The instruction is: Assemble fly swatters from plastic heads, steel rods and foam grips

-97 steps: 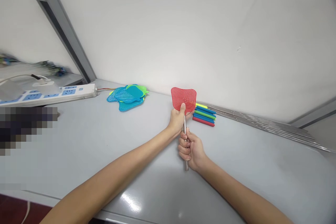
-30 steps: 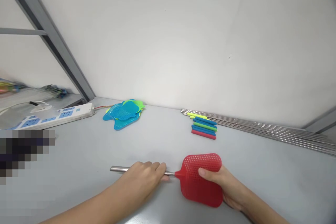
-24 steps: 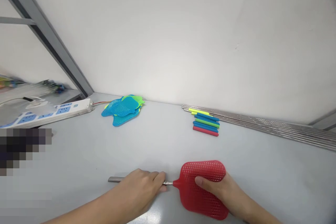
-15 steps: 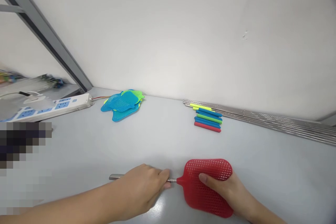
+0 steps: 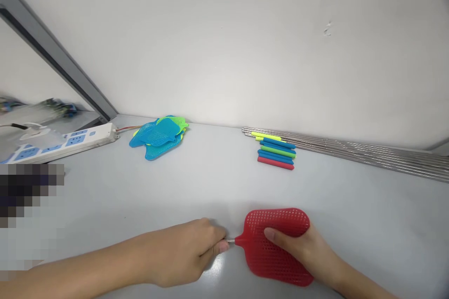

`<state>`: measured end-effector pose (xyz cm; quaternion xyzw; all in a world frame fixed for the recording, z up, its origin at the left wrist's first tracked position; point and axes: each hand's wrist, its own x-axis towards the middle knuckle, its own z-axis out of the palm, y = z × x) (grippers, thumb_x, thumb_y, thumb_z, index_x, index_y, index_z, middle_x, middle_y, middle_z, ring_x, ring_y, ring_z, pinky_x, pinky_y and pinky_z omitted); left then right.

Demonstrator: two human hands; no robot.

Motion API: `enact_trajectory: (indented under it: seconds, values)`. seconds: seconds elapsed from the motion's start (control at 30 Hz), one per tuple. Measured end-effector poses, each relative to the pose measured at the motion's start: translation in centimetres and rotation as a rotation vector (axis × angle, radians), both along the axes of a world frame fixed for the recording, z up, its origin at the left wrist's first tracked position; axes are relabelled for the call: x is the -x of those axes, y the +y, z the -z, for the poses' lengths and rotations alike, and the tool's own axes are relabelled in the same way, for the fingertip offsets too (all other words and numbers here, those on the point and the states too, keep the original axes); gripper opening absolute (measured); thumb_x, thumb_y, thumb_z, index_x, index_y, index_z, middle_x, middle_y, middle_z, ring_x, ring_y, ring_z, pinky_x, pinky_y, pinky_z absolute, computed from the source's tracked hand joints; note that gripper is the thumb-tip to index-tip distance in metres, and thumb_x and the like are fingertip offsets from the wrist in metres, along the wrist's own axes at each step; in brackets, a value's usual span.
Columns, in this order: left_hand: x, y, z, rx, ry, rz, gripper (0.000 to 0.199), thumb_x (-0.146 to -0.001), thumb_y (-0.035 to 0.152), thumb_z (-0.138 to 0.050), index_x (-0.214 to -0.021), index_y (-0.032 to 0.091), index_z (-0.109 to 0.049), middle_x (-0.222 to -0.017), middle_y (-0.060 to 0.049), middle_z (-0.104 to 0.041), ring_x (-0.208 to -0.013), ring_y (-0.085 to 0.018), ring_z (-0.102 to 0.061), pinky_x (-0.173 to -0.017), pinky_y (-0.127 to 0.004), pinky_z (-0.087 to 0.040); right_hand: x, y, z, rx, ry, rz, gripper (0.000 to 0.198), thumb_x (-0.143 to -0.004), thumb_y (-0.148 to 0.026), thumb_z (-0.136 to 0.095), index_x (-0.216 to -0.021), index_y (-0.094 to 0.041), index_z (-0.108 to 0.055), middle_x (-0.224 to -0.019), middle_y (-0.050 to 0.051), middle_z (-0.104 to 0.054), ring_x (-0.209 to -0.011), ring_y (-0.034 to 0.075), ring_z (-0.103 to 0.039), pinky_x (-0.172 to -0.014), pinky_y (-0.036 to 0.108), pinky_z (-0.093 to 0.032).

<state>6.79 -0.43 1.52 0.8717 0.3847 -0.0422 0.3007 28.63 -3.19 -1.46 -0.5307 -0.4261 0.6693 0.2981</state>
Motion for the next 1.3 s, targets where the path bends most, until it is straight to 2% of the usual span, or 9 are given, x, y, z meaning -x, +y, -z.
enact_trajectory:
  seconds: [0.1, 0.27, 0.43, 0.63, 0.77, 0.97, 1.3]
  values:
    - [-0.2, -0.5, 0.3, 0.036, 0.047, 0.031, 0.038, -0.084, 0.032, -0.018, -0.070, 0.018, -0.051, -0.062, -0.003, -0.056, -0.051, -0.012, -0.050, -0.046, -0.021, -0.033, 0.1, 0.0, 0.2, 0.011, 0.008, 0.029, 0.026, -0.063, -0.040, -0.058, -0.074, -0.017, -0.061, -0.073, 0.003, -0.063, -0.069, 0.019, -0.056, -0.064, 0.030, -0.045]
    - [-0.4, -1.3, 1.2, -0.072, 0.115, 0.044, 0.028, -0.083, 0.025, -0.022, -0.075, 0.018, -0.048, -0.061, -0.005, -0.056, -0.051, -0.016, -0.052, -0.045, -0.024, -0.032, 0.4, 0.0, 0.3, 0.015, 0.014, 0.097, 0.029, -0.061, -0.042, -0.059, -0.074, -0.016, -0.061, -0.073, 0.004, -0.063, -0.070, 0.020, -0.056, -0.063, 0.031, -0.045]
    - [-0.6, -1.4, 2.1, -0.181, 0.177, 0.079, 0.020, -0.080, 0.020, -0.027, -0.077, 0.018, -0.046, -0.061, -0.004, -0.058, -0.052, -0.017, -0.054, -0.045, -0.027, -0.032, 0.4, 0.1, 0.3, 0.038, 0.037, 0.102, 0.029, -0.060, -0.042, -0.060, -0.073, -0.017, -0.062, -0.072, 0.005, -0.063, -0.069, 0.020, -0.057, -0.063, 0.031, -0.045]
    - [-0.8, -1.2, 2.6, -0.315, 0.222, 0.135, 0.024, -0.083, 0.020, -0.022, -0.078, 0.019, -0.046, -0.062, -0.003, -0.057, -0.051, -0.018, -0.054, -0.044, -0.028, -0.033, 0.3, 0.1, 0.6, 0.080, 0.150, 0.131, 0.028, -0.058, -0.041, -0.062, -0.072, -0.016, -0.060, -0.074, 0.005, -0.063, -0.072, 0.022, -0.057, -0.065, 0.035, -0.045]
    - [-0.8, -1.2, 3.0, -0.380, 0.228, 0.136, 0.025, -0.084, 0.022, -0.021, -0.076, 0.018, -0.045, -0.064, -0.003, -0.057, -0.050, -0.018, -0.054, -0.043, -0.026, -0.032, 0.0, 0.3, 0.4, 0.112, 0.222, 0.086, 0.023, -0.062, -0.036, -0.061, -0.075, -0.016, -0.060, -0.077, 0.005, -0.062, -0.070, 0.020, -0.057, -0.064, 0.033, -0.045]
    - [-0.7, -1.2, 3.2, -0.380, 0.229, 0.126, 0.023, -0.084, 0.022, -0.022, -0.075, 0.019, -0.043, -0.065, -0.002, -0.057, -0.050, -0.017, -0.052, -0.043, -0.026, -0.032, -0.3, 0.4, -0.2, 0.130, 0.258, 0.040, 0.019, -0.065, -0.032, -0.059, -0.076, -0.016, -0.059, -0.077, 0.004, -0.062, -0.073, 0.019, -0.057, -0.066, 0.031, -0.044]
    - [-0.4, -0.8, 2.7, -0.320, 0.145, 0.089, 0.026, -0.084, 0.023, -0.020, -0.073, 0.019, -0.043, -0.064, -0.002, -0.055, -0.049, -0.014, -0.049, -0.045, -0.025, -0.028, -0.3, 0.7, 0.8, 0.104, 0.336, 0.016, 0.019, -0.068, -0.028, -0.056, -0.082, -0.015, -0.059, -0.078, 0.005, -0.061, -0.072, 0.019, -0.057, -0.064, 0.031, -0.044]
